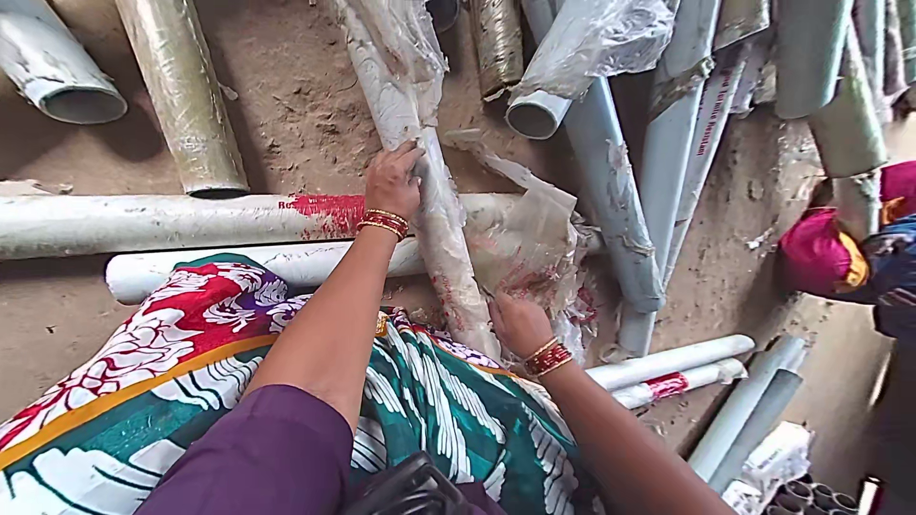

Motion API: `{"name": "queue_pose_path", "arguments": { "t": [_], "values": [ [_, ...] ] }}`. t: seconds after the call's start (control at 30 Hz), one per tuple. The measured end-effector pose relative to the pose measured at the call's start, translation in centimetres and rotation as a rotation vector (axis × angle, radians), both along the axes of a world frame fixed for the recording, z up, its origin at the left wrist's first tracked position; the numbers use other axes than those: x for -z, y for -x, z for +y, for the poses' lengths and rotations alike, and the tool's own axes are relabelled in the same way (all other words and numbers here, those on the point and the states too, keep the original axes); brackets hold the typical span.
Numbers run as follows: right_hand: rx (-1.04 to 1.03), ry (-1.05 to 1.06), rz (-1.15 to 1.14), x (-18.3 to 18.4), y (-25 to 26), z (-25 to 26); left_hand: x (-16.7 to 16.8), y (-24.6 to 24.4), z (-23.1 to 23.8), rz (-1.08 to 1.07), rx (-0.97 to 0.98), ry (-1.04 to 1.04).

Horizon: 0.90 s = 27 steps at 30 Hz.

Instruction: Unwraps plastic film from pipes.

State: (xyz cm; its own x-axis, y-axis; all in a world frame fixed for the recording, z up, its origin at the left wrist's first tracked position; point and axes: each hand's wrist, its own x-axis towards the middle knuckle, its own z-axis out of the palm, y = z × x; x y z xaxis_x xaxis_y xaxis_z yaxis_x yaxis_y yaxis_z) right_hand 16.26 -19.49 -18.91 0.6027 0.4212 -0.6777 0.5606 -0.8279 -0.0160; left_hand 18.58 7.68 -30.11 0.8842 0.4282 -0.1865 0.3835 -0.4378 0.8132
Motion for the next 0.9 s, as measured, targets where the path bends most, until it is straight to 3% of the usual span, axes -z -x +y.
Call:
{"name": "queue_pose_path", "arguments": {
  "t": [0.07, 0.17, 0.23, 0.33, 0.47, 0.5, 0.57, 0.7, 0.8, 0.9],
  "values": [
    [0.003, -0.194, -0.152, 0.4, -2.3, 4.2, 0.1, 0.5, -0.5, 0.0, -0.133, 0.067],
    [0.095, -0.155, -0.101, 1.6, -6.5, 12.8, -0.4, 0.5, 0.3, 0.102, -0.313, 0.203],
    [0.132, -0.104, -0.069, 2.6, -7.7, 15.8, -0.7, 0.2, 0.9, 0.184, -0.427, 0.346],
    [0.1, -0.011, -0.002, 4.0, -6.5, 15.1, -0.6, -0.1, 2.0, 0.194, -0.546, 0.49],
    [-0.072, 0.276, 0.26, 2.6, -2.6, 9.2, 0.1, 0.2, 3.0, 0.161, -0.604, 0.531],
    [-0.085, 0.287, 0.286, 2.0, -2.0, 8.1, 0.2, 0.3, 3.3, 0.16, -0.591, 0.531],
    [-0.035, 0.11, 0.195, 0.8, -1.9, 7.1, -0.1, -0.1, 4.0, 0.174, -0.53, 0.498],
    [0.096, -0.224, 0.039, 1.5, -5.5, 11.7, -1.5, -0.7, 4.5, 0.287, -0.428, 0.462],
    [0.093, -0.174, 0.004, 2.8, -8.4, 17.0, -1.6, -0.7, 4.8, 0.366, -0.453, 0.536],
    [0.001, -0.06, 0.012, 4.0, -8.3, 17.9, -1.4, -0.5, 4.9, 0.406, -0.466, 0.556]
  ]
}}
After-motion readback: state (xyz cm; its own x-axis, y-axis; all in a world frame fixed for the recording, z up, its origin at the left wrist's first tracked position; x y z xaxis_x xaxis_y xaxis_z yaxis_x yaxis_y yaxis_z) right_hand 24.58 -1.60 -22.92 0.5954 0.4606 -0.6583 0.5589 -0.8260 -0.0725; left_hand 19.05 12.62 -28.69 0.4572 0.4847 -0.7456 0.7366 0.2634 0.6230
